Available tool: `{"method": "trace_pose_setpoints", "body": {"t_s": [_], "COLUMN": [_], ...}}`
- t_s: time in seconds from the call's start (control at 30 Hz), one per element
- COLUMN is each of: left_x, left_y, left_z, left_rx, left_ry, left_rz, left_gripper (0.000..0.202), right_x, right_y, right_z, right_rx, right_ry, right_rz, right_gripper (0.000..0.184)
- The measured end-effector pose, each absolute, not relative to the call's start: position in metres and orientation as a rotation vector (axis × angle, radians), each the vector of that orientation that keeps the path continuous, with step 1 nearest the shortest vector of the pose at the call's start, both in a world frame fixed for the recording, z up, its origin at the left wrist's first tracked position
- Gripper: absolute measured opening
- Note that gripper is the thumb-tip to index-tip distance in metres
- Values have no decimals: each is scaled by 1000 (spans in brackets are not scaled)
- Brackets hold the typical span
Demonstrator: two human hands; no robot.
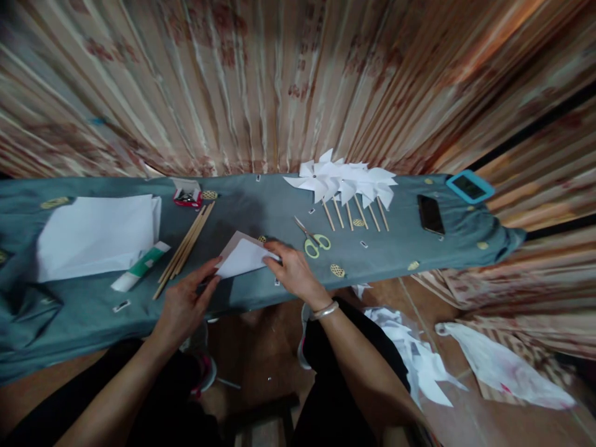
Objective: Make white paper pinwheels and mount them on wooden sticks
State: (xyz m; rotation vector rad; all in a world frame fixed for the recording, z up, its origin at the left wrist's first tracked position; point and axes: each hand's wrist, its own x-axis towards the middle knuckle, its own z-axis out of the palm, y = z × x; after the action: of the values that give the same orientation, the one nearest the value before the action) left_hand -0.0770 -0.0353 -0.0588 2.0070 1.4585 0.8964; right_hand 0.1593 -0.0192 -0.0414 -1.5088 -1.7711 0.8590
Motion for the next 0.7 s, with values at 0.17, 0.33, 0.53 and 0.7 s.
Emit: {"method": "trace_pose_setpoints", "body": {"t_s": [0.17,0.33,0.53,0.7], "left_x": [-79,-82,-85,-85], "left_y": [-32,-28,-27,-31], "left_z": [-61,-64,-67,-67], "left_rx": [2000,2059,2160,2272], "left_ry": [1528,1518,1473,1483], "left_rz": [828,817,834,880], "left_gripper": [46,48,43,40], "right_x": [149,146,148,150], "right_y": [-8,-1,-2,-5], "right_z": [-47,-44,-52,-59], "right_rx": [-1564,-1632,-1607,-1563], "right_ry": [-1772,-1780,-1778,-1769], "right_rz": [852,835,796,760], "right_gripper": [35,32,33,34]}}
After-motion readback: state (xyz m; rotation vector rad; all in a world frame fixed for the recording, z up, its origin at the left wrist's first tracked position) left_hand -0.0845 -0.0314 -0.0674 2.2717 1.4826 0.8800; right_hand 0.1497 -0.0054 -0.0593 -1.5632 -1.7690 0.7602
